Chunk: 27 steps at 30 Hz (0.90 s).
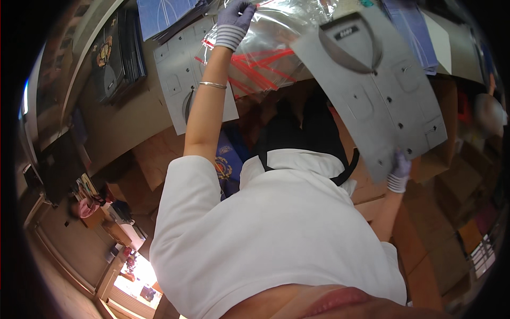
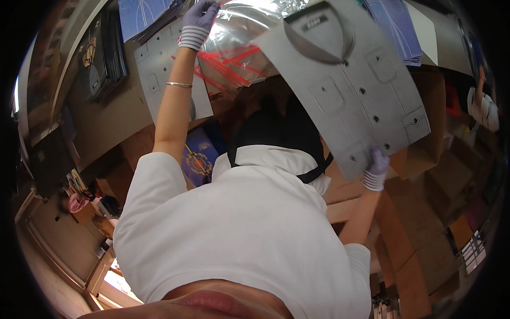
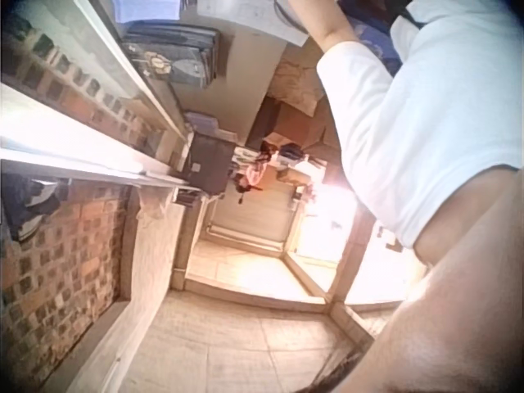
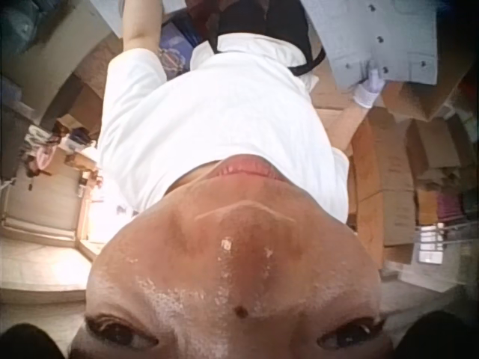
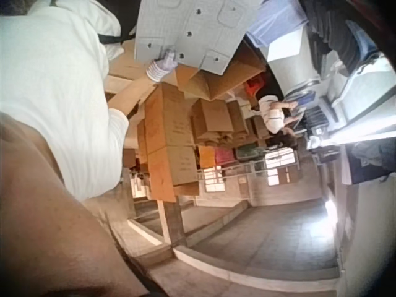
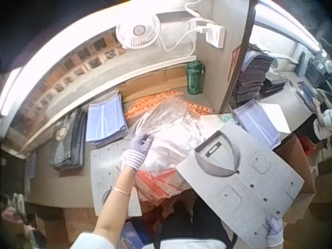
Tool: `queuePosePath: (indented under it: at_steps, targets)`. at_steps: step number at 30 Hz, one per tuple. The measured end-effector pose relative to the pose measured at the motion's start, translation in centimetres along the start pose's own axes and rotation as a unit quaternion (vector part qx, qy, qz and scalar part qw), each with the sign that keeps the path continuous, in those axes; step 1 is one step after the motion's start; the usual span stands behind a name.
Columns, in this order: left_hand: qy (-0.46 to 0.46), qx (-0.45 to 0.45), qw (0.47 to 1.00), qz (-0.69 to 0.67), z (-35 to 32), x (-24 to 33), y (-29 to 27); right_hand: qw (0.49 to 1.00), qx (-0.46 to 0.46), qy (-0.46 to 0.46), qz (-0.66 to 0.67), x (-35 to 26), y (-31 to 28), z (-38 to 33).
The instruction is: Packaging shirts and gift bags into plastic sleeves and then into a cardboard box.
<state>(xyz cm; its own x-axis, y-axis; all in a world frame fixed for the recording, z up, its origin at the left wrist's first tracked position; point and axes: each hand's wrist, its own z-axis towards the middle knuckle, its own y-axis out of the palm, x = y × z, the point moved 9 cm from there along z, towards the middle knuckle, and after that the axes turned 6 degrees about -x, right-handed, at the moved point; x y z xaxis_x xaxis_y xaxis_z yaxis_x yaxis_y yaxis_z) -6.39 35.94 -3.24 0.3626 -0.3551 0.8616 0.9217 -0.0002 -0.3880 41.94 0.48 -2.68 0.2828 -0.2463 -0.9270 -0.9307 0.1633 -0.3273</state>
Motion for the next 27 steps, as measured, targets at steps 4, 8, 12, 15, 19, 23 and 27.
queuePosePath:
  at_steps: [4,8,12,15,19,23,27]
  targets:
    - [-0.092,-0.070,0.988,0.103,-1.1,-1.1,1.6,0.965,-0.070,0.215,0.133,1.8,-4.0,-2.3]
    - [-0.164,-0.224,0.961,-0.004,-2.9,-4.5,6.0,0.984,-0.161,-0.027,-0.077,-3.8,1.7,0.2]
    - [-0.063,-0.207,0.955,0.203,-3.0,-3.2,6.9,0.940,-0.198,-0.204,-0.188,-3.2,8.0,1.9]
    - [-0.056,-0.073,0.962,0.256,-2.7,-1.6,3.8,0.902,-0.184,0.297,0.254,4.5,10.5,1.2]
    - [-0.035,-0.036,0.968,0.248,-3.4,1.3,2.2,0.940,-0.180,0.210,0.198,2.3,10.5,0.5]
    - [0.036,-0.139,0.956,0.256,-5.3,3.2,4.6,0.923,-0.167,0.248,0.242,1.2,11.3,-0.1]
    - [0.064,-0.155,0.957,0.236,-7.3,3.6,5.3,0.938,-0.098,0.182,0.278,0.8,11.9,1.2]
